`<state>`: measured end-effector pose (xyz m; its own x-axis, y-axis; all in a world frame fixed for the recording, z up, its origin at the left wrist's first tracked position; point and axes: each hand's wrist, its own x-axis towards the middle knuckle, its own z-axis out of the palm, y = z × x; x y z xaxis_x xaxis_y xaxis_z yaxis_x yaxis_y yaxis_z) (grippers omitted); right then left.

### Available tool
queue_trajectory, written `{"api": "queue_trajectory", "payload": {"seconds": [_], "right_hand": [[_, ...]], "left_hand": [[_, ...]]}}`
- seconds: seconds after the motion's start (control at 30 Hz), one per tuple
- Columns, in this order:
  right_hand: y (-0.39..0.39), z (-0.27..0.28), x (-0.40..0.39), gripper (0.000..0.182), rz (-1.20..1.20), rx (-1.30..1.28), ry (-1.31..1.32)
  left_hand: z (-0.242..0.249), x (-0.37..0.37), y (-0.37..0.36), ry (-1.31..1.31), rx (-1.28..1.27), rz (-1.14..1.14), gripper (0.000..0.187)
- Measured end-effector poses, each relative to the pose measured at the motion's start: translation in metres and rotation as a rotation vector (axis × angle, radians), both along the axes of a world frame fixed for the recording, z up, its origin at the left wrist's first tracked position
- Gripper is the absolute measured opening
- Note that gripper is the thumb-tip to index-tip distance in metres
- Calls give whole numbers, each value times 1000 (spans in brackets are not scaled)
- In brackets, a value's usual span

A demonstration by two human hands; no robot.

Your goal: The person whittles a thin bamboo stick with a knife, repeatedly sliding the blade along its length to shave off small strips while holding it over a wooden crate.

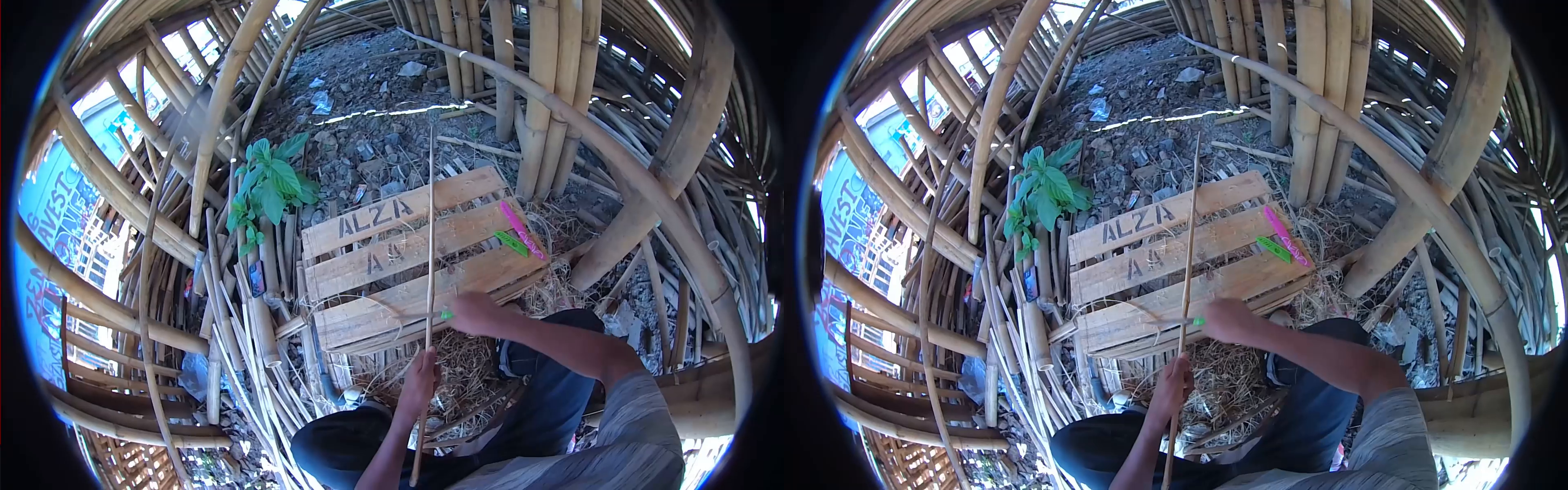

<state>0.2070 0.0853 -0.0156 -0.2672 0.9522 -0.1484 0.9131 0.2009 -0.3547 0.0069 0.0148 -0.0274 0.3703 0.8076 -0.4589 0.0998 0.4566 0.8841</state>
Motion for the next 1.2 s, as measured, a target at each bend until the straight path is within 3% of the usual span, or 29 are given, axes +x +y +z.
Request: {"api": "queue_trajectory", "payload": {"seconds": [0.13,0.2,0.27,0.37,0.47,0.53,0.6,0.67,0.7,0.77,0.87,1.0,1.03,1.07,1.2], "right_hand": [[10,-12,-3,23,-32,4,-6],[24,-22,4,21,6,233,2],[25,-27,3,18,-2,231,8],[25,-24,-6,18,-65,274,30],[6,-13,-20,18,-183,162,102],[-5,-10,-18,18,4,146,42],[16,-23,2,19,-52,50,48],[45,-6,27,21,-337,68,1],[42,2,24,21,-340,77,-1],[20,13,9,26,-203,1,49],[3,-20,-9,30,-54,83,-4],[52,4,34,31,-355,8,17],[49,8,31,31,-360,18,22],[37,9,27,31,-280,-12,52],[6,-14,-9,30,21,87,12]], "left_hand": [[-14,-6,-6,166,133,-8,36],[-13,1,2,192,215,-21,37],[-9,2,4,261,255,-8,36],[5,4,11,91,68,31,34],[-5,1,10,-88,-114,70,34],[-12,-2,6,11,16,11,34],[-15,-4,-3,25,53,8,34],[-8,-1,-4,30,114,-8,34],[0,1,-4,5,42,0,35],[2,2,-3,-24,-36,16,37],[-11,-3,4,177,213,-10,37],[13,3,-8,300,228,-74,42],[17,6,-10,251,122,-63,43],[17,6,-11,201,10,-49,44],[6,1,2,314,217,-40,45]]}}
